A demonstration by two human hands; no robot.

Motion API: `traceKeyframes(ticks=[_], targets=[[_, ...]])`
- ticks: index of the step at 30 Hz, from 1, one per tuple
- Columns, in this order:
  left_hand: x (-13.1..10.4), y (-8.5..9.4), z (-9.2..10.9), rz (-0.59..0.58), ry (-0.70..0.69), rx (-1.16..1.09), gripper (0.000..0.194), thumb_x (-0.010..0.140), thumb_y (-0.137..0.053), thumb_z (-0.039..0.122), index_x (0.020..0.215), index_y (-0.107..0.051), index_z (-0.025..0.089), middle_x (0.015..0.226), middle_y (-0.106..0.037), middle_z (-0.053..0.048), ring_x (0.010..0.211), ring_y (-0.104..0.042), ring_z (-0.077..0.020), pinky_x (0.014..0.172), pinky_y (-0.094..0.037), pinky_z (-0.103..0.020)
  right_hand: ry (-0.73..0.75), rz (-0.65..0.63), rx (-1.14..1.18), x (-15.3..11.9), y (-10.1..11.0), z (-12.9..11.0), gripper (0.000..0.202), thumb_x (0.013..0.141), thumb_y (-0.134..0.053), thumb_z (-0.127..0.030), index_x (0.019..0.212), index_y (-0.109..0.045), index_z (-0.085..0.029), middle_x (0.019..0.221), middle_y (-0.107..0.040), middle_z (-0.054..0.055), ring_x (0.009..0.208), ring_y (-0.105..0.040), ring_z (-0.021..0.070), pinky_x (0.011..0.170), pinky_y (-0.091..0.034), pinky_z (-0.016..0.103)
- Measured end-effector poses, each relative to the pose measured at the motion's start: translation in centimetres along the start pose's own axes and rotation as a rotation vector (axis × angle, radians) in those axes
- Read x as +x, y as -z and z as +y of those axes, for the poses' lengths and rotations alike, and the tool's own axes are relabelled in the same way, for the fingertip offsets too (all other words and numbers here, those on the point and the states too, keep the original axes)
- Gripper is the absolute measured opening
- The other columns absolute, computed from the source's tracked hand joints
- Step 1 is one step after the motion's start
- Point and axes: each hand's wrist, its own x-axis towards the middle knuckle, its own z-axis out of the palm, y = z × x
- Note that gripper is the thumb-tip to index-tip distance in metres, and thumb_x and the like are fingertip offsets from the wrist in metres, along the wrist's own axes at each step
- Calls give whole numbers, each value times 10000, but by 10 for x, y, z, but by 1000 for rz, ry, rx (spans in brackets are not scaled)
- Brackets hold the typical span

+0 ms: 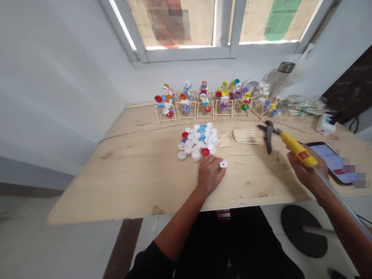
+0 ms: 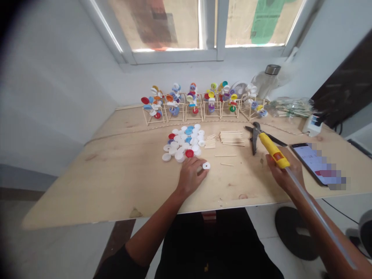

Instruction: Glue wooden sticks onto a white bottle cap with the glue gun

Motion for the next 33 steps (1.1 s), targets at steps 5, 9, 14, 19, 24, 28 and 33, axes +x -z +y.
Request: traceKeyframes(ticks=[5, 9, 14, 19, 24, 28, 33], targets=[[0, 0, -1, -5, -15, 4, 145, 780, -638, 187, 924, -645, 200, 926, -662, -44, 927, -581, -215, 903, -432, -412, 232, -72, -165, 18, -9, 33, 265, 834, -451, -380, 1026, -524, -214, 1035, -633, 159, 939, -591, 275, 809, -418, 332], [0, 0, 0, -14, -20, 13, 161, 774, -640, 182, 932, -648, 210, 929, -664, -44, 929, -584, -214, 886, -442, -414, 310, -193, -312, 40, -15, 49, 311, 789, -510, -368, 1037, -533, -183, 1049, -631, 178, 951, -576, 291, 824, -398, 353], [0, 0, 0, -19, -18, 10, 175, 770, -638, 180, 941, -650, 214, 936, -662, -44, 938, -587, -217, 882, -444, -415, 412, -326, -349, 61, -16, 57, 263, 813, -479, -297, 1026, -551, -159, 1076, -630, 177, 1016, -547, 288, 855, -367, 377], [0, 0, -1, -13, -22, 9, 184, 773, -633, 180, 952, -646, 218, 941, -664, -42, 939, -589, -217, 877, -444, -407, 449, -346, -371, 67, -17, 64, 289, 902, -383, -262, 1081, -571, -134, 1131, -621, 186, 1024, -535, 269, 858, -354, 369], [0, 1, 0, -32, -4, 3, 178, 782, -634, 199, 960, -643, 209, 929, -661, -44, 946, -580, -222, 905, -424, -412, 458, -387, -402, 74, -19, 75, 328, 864, -479, -251, 1151, -575, -123, 1207, -602, 199, 1063, -534, 278, 836, -370, 370], [-1, 1, 1, -45, 7, 8, 186, 785, -638, 211, 972, -641, 216, 940, -658, -43, 947, -576, -217, 910, -419, -403, 439, -436, -387, 79, -20, 71, 390, 796, -591, -266, 1158, -593, -123, 1213, -606, 198, 1049, -554, 271, 854, -380, 362], [-1, -1, 0, -49, -6, 10, 193, 793, -630, 216, 986, -646, 207, 945, -654, -50, 957, -568, -221, 920, -413, -412, 319, -417, -385, 83, -16, 66, 538, 736, -658, -282, 1234, -577, -96, 1217, -606, 216, 1069, -563, 286, 892, -392, 368]])
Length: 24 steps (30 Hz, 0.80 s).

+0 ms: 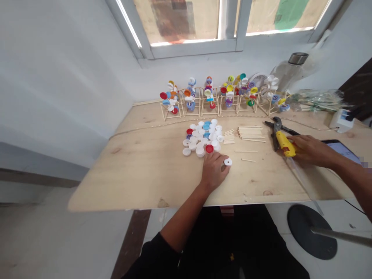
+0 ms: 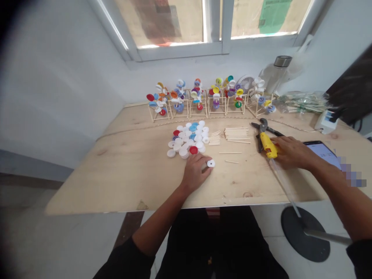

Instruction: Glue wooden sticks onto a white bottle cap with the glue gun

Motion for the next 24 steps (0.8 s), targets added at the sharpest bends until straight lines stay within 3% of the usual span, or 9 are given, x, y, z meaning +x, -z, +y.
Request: traceKeyframes(ticks=[4, 8, 11, 15, 19, 24], targets=[[0, 0, 0, -6, -12, 4, 199, 801, -616, 214, 997, -648, 209, 948, -649, -51, 972, -559, -225, 933, -402, -422, 28, 123, -30, -12, 16, -3, 477, 777, -600, -325, 1209, -600, -122, 1247, -596, 199, 1123, -545, 321, 916, -406, 420], [1, 0, 1, -28, -9, 13, 202, 807, -607, 221, 1005, -652, 220, 962, -645, -48, 992, -552, -227, 938, -389, -427, 109, 333, 166, -32, 24, -52, 306, 825, -538, -346, 1059, -642, -179, 1115, -659, 139, 1003, -612, 268, 862, -460, 385], [0, 1, 2, -41, -18, 28, 225, 799, -615, 217, 1021, -651, 220, 973, -644, -47, 1003, -550, -231, 947, -371, -437, 236, 222, 405, -38, 10, -106, 218, 875, -496, -354, 960, -640, -215, 998, -689, 77, 882, -643, 210, 758, -491, 329], [-1, 1, 3, -50, -23, 34, 284, 788, -633, 224, 1072, -634, 215, 1004, -646, -48, 1027, -544, -236, 939, -365, -432, 246, 221, 373, -31, -18, -150, 205, 894, -472, -321, 936, -644, -217, 980, -686, 67, 905, -635, 219, 747, -485, 334], [0, 0, 3, -46, 7, 25, 335, 784, -666, 275, 1108, -610, 208, 1033, -642, -48, 1046, -534, -236, 949, -361, -424, 194, 283, 231, -22, -30, -157, 197, 892, -483, -301, 933, -650, -204, 989, -670, 84, 915, -607, 237, 750, -466, 351], [1, 0, 2, -59, 13, 30, 210, 800, -663, 279, 996, -642, 206, 982, -635, -50, 1027, -531, -232, 935, -365, -411, 149, 270, 199, -18, -34, -155, 133, 870, -523, -283, 854, -632, -207, 878, -644, 72, 853, -571, 241, 722, -440, 357]])
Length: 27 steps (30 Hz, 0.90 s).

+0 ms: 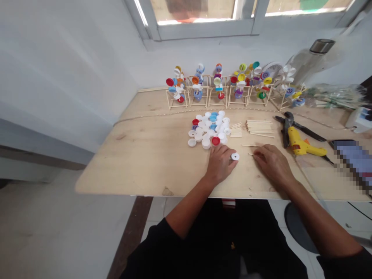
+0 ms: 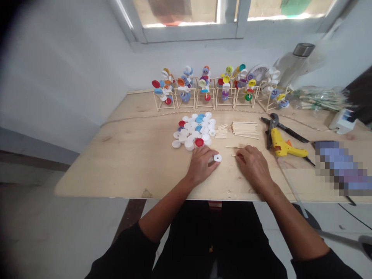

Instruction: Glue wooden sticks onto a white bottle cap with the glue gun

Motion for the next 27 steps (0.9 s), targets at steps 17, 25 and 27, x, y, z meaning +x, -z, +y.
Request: traceKeyframes(ticks=[17, 25, 27], targets=[[0, 1, -1, 31, 8, -1, 164, 824, -643, 318, 954, -659, 219, 938, -635, -41, 1002, -529, -228, 918, -368, -418, 9, -28, 374, 3, -6, -21, 137, 882, -501, -310, 831, -587, -216, 795, -640, 43, 780, -555, 214, 737, -417, 358], [1, 2, -1, 3, 0, -24, 167, 847, -610, 294, 993, -653, 226, 965, -631, -34, 1016, -521, -222, 933, -355, -421, 61, -66, 382, 9, -10, -16, 143, 876, -505, -307, 837, -607, -215, 842, -675, 53, 797, -573, 217, 777, -412, 371], [1, 2, -1, 4, -3, -29, 169, 849, -607, 292, 996, -655, 225, 966, -630, -36, 1014, -521, -222, 937, -354, -425, 50, -82, 390, 10, -9, -16, 152, 875, -503, -311, 833, -612, -215, 838, -676, 52, 796, -577, 216, 777, -411, 369]])
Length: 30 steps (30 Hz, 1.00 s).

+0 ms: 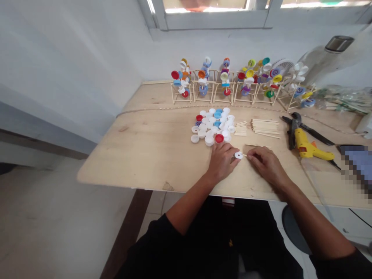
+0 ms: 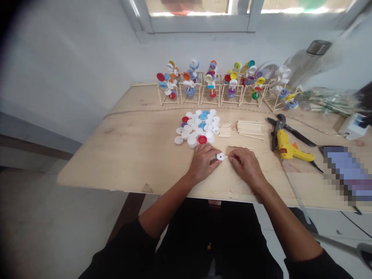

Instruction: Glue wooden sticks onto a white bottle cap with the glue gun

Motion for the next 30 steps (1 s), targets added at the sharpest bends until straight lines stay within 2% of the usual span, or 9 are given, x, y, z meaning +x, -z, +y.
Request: traceKeyframes(ticks=[6, 16, 30], targets=[[0, 0, 0, -22, 7, 16, 182, 857, -593, 300, 1018, -652, 239, 986, -632, -41, 1020, -522, -229, 924, -362, -425, -42, -47, 63, 3, 2, -2, 165, 869, -508, -320, 831, -627, -213, 835, -686, 49, 795, -587, 213, 766, -423, 362], [-1, 2, 2, -24, 4, 21, 167, 868, -580, 303, 1006, -647, 237, 978, -632, -37, 1018, -518, -221, 938, -356, -416, -95, -54, 153, 4, 5, -8, 187, 868, -500, -338, 803, -618, -209, 764, -657, 37, 739, -583, 193, 700, -437, 327], [-1, 2, 1, -24, -7, 35, 157, 852, -608, 287, 998, -639, 236, 982, -629, -34, 1026, -524, -223, 907, -356, -411, -39, -38, 117, 4, 3, -6, 178, 867, -506, -319, 807, -634, -210, 794, -688, 46, 744, -613, 196, 710, -464, 337]])
